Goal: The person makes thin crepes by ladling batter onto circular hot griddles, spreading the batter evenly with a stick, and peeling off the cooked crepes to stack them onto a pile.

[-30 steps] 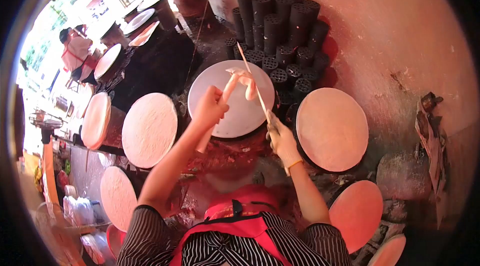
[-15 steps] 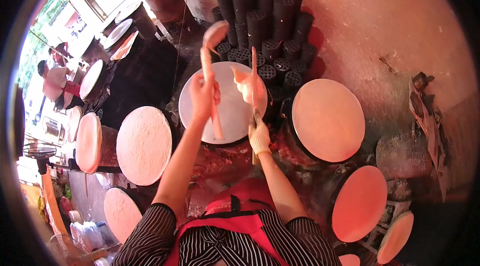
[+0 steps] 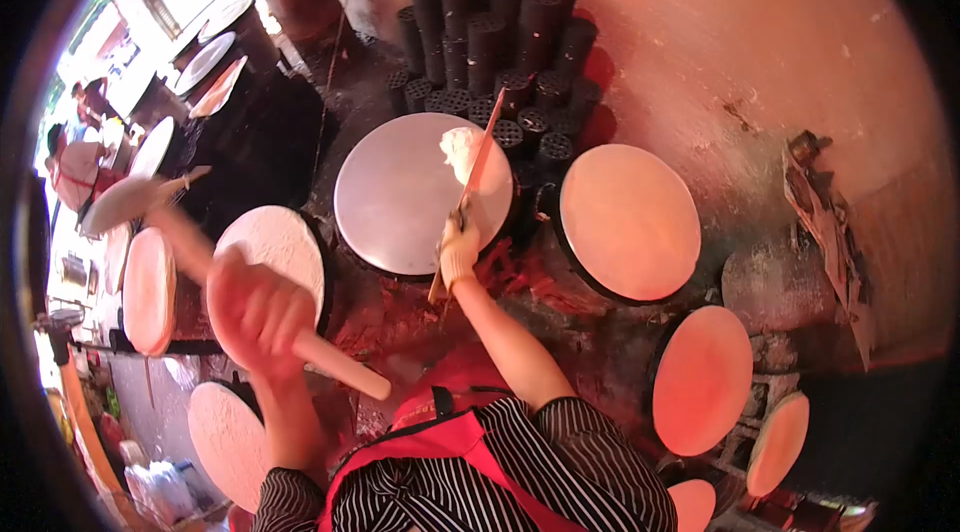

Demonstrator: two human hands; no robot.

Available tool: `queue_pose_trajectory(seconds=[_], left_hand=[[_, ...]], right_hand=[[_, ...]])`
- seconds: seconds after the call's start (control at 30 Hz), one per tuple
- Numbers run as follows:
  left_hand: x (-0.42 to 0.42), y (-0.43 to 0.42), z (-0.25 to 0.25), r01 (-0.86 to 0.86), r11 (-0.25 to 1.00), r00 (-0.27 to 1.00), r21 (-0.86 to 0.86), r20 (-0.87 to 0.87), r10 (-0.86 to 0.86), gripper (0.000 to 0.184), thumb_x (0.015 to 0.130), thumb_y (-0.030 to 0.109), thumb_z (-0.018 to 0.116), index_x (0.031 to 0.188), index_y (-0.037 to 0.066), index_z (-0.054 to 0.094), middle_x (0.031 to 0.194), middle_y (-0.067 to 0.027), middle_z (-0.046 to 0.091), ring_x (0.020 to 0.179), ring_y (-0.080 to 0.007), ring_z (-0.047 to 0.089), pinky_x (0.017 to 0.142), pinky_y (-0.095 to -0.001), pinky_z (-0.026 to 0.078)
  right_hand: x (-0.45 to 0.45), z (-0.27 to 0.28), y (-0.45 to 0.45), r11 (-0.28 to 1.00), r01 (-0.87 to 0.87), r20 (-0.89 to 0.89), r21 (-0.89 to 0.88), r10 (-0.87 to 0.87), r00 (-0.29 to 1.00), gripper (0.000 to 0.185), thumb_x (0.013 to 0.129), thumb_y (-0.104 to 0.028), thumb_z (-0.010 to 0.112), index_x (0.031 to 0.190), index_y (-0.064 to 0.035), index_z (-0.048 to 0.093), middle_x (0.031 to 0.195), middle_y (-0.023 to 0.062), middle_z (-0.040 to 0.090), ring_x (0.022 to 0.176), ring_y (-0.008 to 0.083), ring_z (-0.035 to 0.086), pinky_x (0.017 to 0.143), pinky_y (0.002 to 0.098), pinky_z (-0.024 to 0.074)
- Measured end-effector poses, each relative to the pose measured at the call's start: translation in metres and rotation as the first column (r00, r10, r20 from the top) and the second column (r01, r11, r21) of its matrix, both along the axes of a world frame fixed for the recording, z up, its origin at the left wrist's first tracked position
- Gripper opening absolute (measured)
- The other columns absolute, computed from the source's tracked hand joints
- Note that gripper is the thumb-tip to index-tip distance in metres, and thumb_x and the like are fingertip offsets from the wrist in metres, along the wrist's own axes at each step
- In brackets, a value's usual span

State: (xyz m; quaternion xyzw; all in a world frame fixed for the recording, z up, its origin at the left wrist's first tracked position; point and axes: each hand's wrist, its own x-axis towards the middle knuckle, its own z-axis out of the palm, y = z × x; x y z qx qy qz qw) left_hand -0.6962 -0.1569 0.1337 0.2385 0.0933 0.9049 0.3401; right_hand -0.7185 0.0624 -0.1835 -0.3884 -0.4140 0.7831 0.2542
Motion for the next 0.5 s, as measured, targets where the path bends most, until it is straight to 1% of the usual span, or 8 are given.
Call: queue_pose_trajectory(seconds=[0.03, 0.07, 0.1, 0.17, 0.23, 0.27, 0.43, 0.5], left_hand=[[0.017, -0.008, 0.027, -0.145, 0.982, 0.989, 0.117, -0.001, 0.146, 0.031, 0.106, 0.024, 0.044, 0.075, 0.017, 0.044, 0.039, 0.0091, 0.033, 0.031, -0.0092, 0.034, 0.058, -0.0354, 0.047], [0.021, -0.010, 0.050, -0.054, 0.954, 0.944, 0.294, -0.296, 0.144, 0.031, 0.104, 0.023, 0.047, 0.074, 0.016, 0.048, 0.043, 0.0041, 0.040, 0.035, -0.0159, 0.041, 0.074, -0.0420, 0.047], [0.022, -0.028, 0.067, 0.065, 0.962, 0.911, 0.265, -0.409, 0.051, 0.034, 0.103, 0.024, 0.051, 0.071, 0.014, 0.049, 0.049, -0.0035, 0.049, 0.042, -0.0209, 0.049, 0.079, -0.0460, 0.046], [0.040, -0.052, 0.093, 0.108, 0.934, 0.847, 0.342, -0.523, 0.094, 0.031, 0.099, 0.015, 0.051, 0.069, 0.012, 0.051, 0.050, -0.0032, 0.049, 0.045, -0.0184, 0.052, 0.083, -0.0417, 0.049], [0.055, -0.071, 0.110, 0.096, 0.911, 0.815, 0.400, -0.557, 0.159, 0.029, 0.095, 0.007, 0.050, 0.067, 0.011, 0.053, 0.051, -0.0028, 0.050, 0.048, -0.0159, 0.055, 0.087, -0.0374, 0.051], [0.061, -0.082, 0.115, 0.079, 0.905, 0.807, 0.417, -0.561, 0.187, 0.029, 0.093, 0.003, 0.049, 0.066, 0.010, 0.054, 0.051, -0.0027, 0.051, 0.050, -0.0146, 0.057, 0.089, -0.0353, 0.052], [0.079, -0.110, 0.126, -0.035, 0.928, 0.807, 0.370, -0.537, 0.244, 0.035, 0.085, -0.014, 0.047, 0.061, 0.008, 0.059, 0.053, -0.0020, 0.052, 0.056, -0.0097, 0.063, 0.098, -0.0267, 0.056], [0.071, -0.107, 0.123, 0.143, 0.840, 0.722, 0.524, -0.636, 0.273, 0.034, 0.086, -0.014, 0.045, 0.063, 0.008, 0.059, 0.054, -0.0015, 0.052, 0.051, -0.0095, 0.057, 0.098, -0.0282, 0.056]], right_hand=[[-0.013, 0.012, 0.004, 0.999, -0.021, -0.027, -0.048, 0.020, 0.999, 0.011, 0.102, -0.029, 0.056, 0.099, -0.0196, 0.052, 0.059, -0.0037, 0.043, 0.037, 0.0118, 0.041, 0.033, 0.0307, 0.0337], [-0.022, 0.014, 0.011, 0.998, -0.060, -0.019, -0.004, 0.060, 0.998, 0.012, 0.101, -0.030, 0.056, 0.098, -0.0194, 0.051, 0.060, -0.0035, 0.044, 0.038, 0.0123, 0.042, 0.034, 0.0310, 0.0343], [-0.026, 0.012, 0.018, 0.995, -0.097, -0.006, 0.038, 0.097, 0.995, 0.014, 0.101, -0.032, 0.056, 0.097, -0.0191, 0.050, 0.061, -0.0033, 0.045, 0.038, 0.0128, 0.043, 0.035, 0.0313, 0.0349], [-0.012, 0.015, 0.037, 0.964, -0.191, -0.010, -0.187, 0.193, 0.981, 0.015, 0.099, -0.033, 0.059, 0.099, -0.0191, 0.053, 0.063, -0.0032, 0.049, 0.042, 0.0116, 0.044, 0.038, 0.0290, 0.0336], [0.024, 0.023, 0.037, 0.971, -0.161, 0.111, -0.178, 0.182, 0.977, 0.031, 0.098, -0.029, 0.060, 0.129, -0.0286, 0.059, 0.062, -0.0056, 0.049, 0.042, 0.0084, 0.043, 0.037, 0.0256, 0.0312], [0.050, 0.041, 0.017, 0.992, -0.064, 0.062, -0.109, 0.071, 0.996, 0.041, 0.099, -0.026, 0.059, 0.139, -0.0356, 0.054, 0.059, -0.0061, 0.046, 0.038, 0.0080, 0.040, 0.034, 0.0251, 0.0297], [0.070, 0.023, -0.028, 0.998, -0.052, 0.100, -0.035, 0.056, 0.993, 0.043, 0.100, -0.029, 0.059, 0.142, -0.0394, 0.051, 0.058, -0.0045, 0.044, 0.036, 0.0095, 0.038, 0.032, 0.0280, 0.0297], [0.029, 0.024, -0.031, 0.999, -0.024, 0.161, 0.026, 0.020, 0.987, 0.031, 0.100, -0.029, 0.059, 0.131, -0.0313, 0.057, 0.058, -0.0032, 0.042, 0.037, 0.0123, 0.040, 0.032, 0.0305, 0.0305]])
